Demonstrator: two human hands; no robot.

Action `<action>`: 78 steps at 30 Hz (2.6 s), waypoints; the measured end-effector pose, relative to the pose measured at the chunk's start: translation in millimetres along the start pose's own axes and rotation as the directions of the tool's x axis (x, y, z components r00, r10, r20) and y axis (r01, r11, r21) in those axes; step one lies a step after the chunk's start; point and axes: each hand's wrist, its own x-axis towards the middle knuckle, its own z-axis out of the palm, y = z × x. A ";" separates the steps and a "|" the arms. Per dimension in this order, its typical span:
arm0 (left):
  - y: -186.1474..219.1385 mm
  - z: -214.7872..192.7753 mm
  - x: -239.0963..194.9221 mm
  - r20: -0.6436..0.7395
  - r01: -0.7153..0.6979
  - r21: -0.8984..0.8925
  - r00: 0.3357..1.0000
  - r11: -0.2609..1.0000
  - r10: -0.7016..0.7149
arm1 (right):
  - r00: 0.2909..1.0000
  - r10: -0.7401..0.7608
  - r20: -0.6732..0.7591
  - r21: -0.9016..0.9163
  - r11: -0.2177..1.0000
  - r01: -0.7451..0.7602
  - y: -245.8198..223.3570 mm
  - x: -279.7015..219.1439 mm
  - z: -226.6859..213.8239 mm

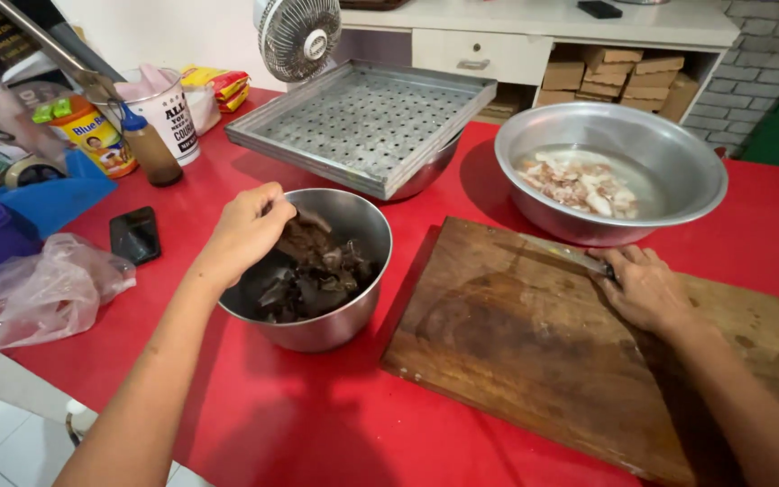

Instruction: The person slices dark wood ear mushrooms on a wooden cutting board using a knife. They occasionally use their bare left foot to hold the mushrooms steady while cutting them into smaller pieces.

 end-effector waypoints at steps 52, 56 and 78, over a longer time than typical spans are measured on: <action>130.3 221.8 -200.6 0.076 -0.632 -0.042 0.770 0.774 0.634 | 0.878 0.380 0.290 0.678 0.566 -0.469 -143.8 -203.7 -187.0; 142.0 221.5 -201.5 0.027 -0.686 -0.121 0.720 0.717 0.693 | 0.932 0.242 0.270 0.860 0.375 -0.347 -159.6 -192.7 -189.2; 123.7 248.2 -206.6 0.060 -0.628 0.161 0.777 0.762 0.627 | 0.842 0.281 0.460 0.581 0.622 -0.525 -142.2 -217.3 -204.4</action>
